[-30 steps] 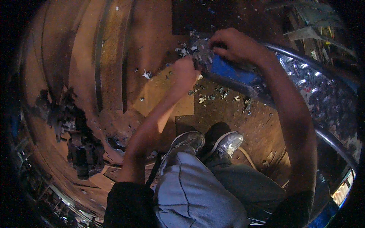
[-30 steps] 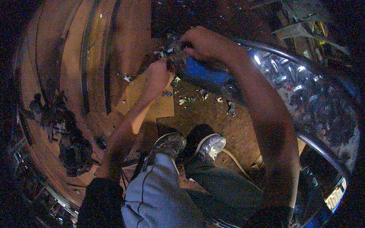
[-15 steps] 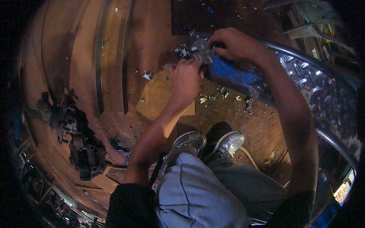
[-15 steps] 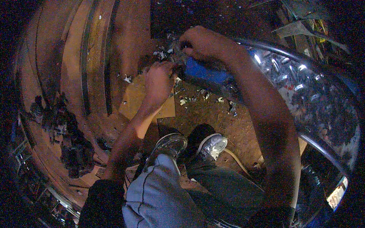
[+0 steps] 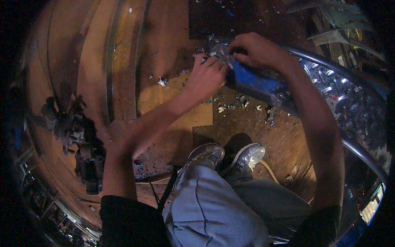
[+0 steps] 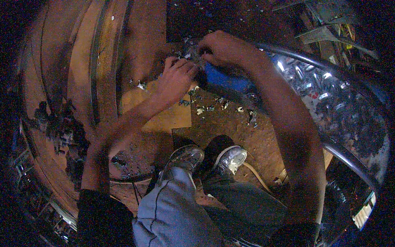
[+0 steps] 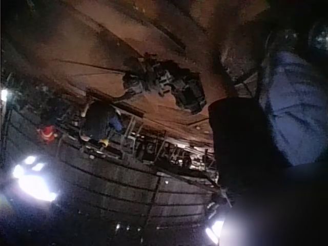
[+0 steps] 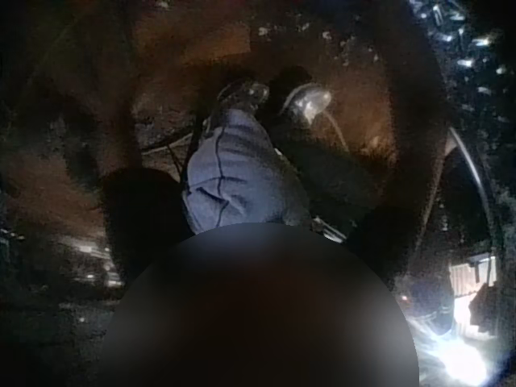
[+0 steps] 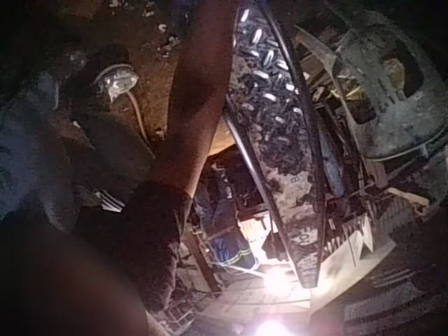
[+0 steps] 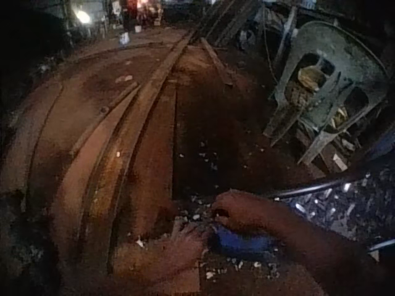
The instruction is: The person sits on the floor and uses their hands to peel paint and debris from a curved metal frame. They repeatedly scrape and pull at the surface, removing flakes and exposing the underlying material.
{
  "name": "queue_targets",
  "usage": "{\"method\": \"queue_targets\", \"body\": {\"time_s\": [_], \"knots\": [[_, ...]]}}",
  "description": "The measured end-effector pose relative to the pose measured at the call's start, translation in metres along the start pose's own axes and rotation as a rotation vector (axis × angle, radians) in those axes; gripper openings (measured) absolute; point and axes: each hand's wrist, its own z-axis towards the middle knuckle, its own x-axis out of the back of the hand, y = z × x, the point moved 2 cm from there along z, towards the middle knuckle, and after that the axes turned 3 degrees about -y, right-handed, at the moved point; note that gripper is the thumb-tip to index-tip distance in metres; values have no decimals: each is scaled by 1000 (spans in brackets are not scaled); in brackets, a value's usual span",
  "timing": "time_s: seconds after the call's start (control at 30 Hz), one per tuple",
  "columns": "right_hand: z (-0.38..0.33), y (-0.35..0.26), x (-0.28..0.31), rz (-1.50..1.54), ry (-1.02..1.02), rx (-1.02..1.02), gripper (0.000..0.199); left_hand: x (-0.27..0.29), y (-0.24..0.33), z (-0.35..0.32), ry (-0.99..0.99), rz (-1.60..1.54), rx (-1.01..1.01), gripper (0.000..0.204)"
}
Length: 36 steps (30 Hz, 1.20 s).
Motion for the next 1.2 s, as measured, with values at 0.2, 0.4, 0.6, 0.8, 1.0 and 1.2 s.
{"method": "queue_targets", "body": {"time_s": [0.2, 0.4, 0.6, 0.8, 1.0, 1.2], "knots": [[-3, 4, -2, 0, 36, 28, 23, -22, -10, 1, -53, 0, -86, 30], [0, 4, -2, 41, 25, 29, 22, -19, -13, -25, -148, -263, 200, 34], [0, 3, -1, 35, 11, 16, 23, -10, -8, -32, 17, -488, 439, 24], [-3, 6, 9, 171, 161, -6, 23, -7, 4, -25, 112, -790, 526, 22], [-16, 12, 37, -25, 128, -78, 22, -7, 13, -22, 292, -839, 583, 16], [5, 2, 9, -279, -85, -123, 20, -2, 24, -15, 304, -685, 598, 17]]}}
